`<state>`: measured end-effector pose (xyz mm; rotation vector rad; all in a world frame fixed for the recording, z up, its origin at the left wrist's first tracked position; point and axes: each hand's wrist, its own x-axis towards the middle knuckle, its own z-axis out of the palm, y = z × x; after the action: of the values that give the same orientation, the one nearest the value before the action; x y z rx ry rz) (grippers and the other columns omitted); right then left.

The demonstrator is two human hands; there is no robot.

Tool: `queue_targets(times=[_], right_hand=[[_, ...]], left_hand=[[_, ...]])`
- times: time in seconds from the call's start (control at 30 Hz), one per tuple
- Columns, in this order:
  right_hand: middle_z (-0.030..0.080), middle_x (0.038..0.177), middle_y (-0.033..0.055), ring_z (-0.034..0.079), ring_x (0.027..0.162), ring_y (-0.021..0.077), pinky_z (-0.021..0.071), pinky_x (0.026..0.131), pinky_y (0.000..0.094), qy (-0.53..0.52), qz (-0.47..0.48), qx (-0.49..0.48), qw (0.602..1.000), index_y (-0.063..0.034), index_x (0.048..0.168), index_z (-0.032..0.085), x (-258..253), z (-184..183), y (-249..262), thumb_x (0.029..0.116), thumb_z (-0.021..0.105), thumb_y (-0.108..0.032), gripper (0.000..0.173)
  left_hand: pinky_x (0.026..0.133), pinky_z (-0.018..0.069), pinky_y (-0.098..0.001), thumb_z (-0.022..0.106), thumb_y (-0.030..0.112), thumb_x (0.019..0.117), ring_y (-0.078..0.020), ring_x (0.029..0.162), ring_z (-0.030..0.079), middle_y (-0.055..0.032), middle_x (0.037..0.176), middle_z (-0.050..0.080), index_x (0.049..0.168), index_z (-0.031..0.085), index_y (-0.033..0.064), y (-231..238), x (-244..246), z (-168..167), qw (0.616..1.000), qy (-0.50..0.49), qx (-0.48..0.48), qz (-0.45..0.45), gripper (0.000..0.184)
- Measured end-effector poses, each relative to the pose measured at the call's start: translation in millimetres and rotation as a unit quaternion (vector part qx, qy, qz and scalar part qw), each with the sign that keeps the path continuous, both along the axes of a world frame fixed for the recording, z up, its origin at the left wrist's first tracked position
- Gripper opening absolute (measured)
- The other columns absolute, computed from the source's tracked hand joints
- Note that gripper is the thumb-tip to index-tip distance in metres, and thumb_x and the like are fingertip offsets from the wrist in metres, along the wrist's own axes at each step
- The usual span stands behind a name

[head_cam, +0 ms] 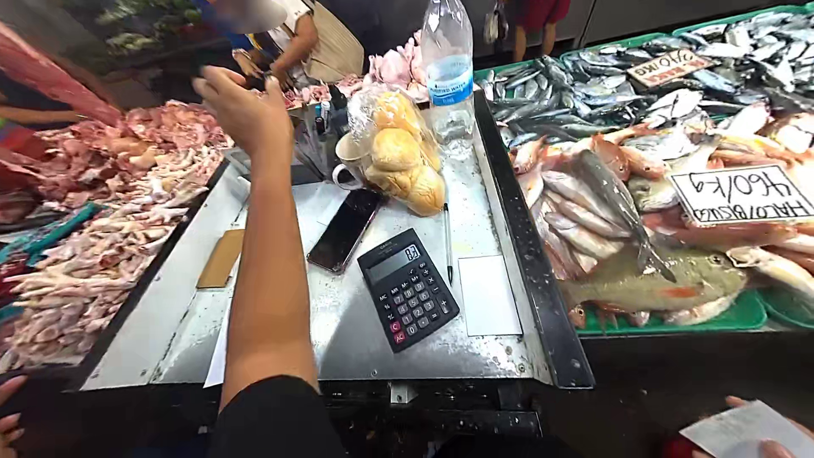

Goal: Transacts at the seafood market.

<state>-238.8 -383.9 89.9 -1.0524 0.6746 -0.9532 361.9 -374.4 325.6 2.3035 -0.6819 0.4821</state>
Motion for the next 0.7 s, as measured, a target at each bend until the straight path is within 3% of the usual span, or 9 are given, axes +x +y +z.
queue_targets(times=[0.07,0.13,0.17,0.23,0.33,0.4,0.53,0.63,0.7], right_hand=[[0.074,0.119,-0.0017,0.073,0.104,0.0165,0.0628,0.089,0.0407,-0.001,-0.003,-0.011,1.000,-0.0173,0.133,0.063,-5,-2,-8,0.1062,0.050,-0.017,0.029],[0.075,0.118,-0.0022,0.074,0.102,0.0161,0.0634,0.086,0.0393,0.005,-0.002,-0.016,1.000,-0.0169,0.131,0.063,-2,1,-16,0.1051,0.049,-0.016,0.029],[0.074,0.118,-0.0022,0.073,0.103,0.0161,0.0631,0.087,0.0393,0.004,0.005,-0.019,1.000,-0.0161,0.131,0.063,1,3,-19,0.1053,0.049,-0.015,0.029],[0.075,0.118,-0.0028,0.073,0.104,0.0152,0.0634,0.086,0.0379,-0.003,0.024,-0.036,0.999,-0.0174,0.130,0.064,9,8,-24,0.1050,0.049,-0.015,0.029],[0.075,0.116,-0.0029,0.073,0.102,0.0139,0.0633,0.085,0.0345,-0.025,0.068,-0.064,0.995,-0.0207,0.128,0.067,19,15,-26,0.1060,0.051,-0.019,0.027],[0.075,0.116,-0.0011,0.074,0.101,0.0152,0.0634,0.085,0.0349,-0.043,0.089,-0.055,0.994,-0.0196,0.128,0.068,23,12,-26,0.1064,0.051,-0.019,0.028],[0.076,0.114,-0.0004,0.074,0.100,0.0151,0.0639,0.084,0.0352,-0.048,0.086,-0.012,0.995,-0.0177,0.127,0.067,24,2,-20,0.1059,0.049,-0.015,0.028],[0.076,0.113,-0.0005,0.075,0.097,0.0156,0.0647,0.081,0.0361,-0.046,0.080,-0.010,0.996,-0.0186,0.126,0.068,18,1,-20,0.1063,0.048,-0.016,0.027],[0.076,0.113,-0.0012,0.075,0.098,0.0149,0.0647,0.081,0.0361,-0.042,0.073,-0.018,0.996,-0.0184,0.125,0.067,15,0,-22,0.1063,0.048,-0.016,0.027]], left_hand=[[0.098,0.0448,-0.0625,0.058,0.024,0.1026,-0.0503,0.114,0.058,-0.0391,0.121,0.057,0.121,0.057,-0.0154,10,-73,4,0.991,-0.011,0.081,-0.105,0.044],[0.084,0.0498,-0.0656,0.063,0.028,0.1014,-0.0457,0.096,0.066,-0.0290,0.098,0.067,0.102,0.069,-0.0077,6,-140,-22,0.947,0.030,0.243,-0.209,0.036],[0.082,0.0512,-0.0660,0.063,0.034,0.1008,-0.0443,0.096,0.067,-0.0257,0.097,0.069,0.099,0.071,-0.0038,-1,-164,-41,0.911,0.062,0.336,-0.232,0.039],[0.086,0.0503,-0.0643,0.059,0.042,0.1029,-0.0457,0.106,0.065,-0.0278,0.106,0.067,0.103,0.070,-0.0057,-18,-194,-70,0.836,0.104,0.485,-0.234,0.049],[0.088,0.0497,-0.0637,0.059,0.031,0.1038,-0.0468,0.113,0.063,-0.0301,0.114,0.066,0.104,0.068,-0.0098,-37,-198,-93,0.792,0.120,0.553,-0.228,0.042],[0.084,0.0510,-0.0632,0.062,0.023,0.1003,-0.0448,0.107,0.064,-0.0279,0.108,0.066,0.100,0.067,-0.0077,-42,-197,-102,0.801,0.134,0.526,-0.251,0.031],[0.082,0.0510,-0.0610,0.062,0.026,0.1000,-0.0423,0.100,0.066,-0.0256,0.099,0.067,0.099,0.067,-0.0062,-49,-205,-97,0.847,0.141,0.416,-0.301,0.032],[0.077,0.0529,-0.0552,0.062,0.020,0.0988,-0.0359,0.086,0.068,-0.0207,0.088,0.068,0.101,0.069,-0.0043,-37,-204,-60,0.919,0.079,0.211,-0.324,0.026],[0.077,0.0548,-0.0492,0.062,0.014,0.0975,-0.0312,0.083,0.069,-0.0204,0.089,0.070,0.101,0.070,-0.0064,-22,-185,-26,0.953,-0.016,0.062,-0.296,0.022]])
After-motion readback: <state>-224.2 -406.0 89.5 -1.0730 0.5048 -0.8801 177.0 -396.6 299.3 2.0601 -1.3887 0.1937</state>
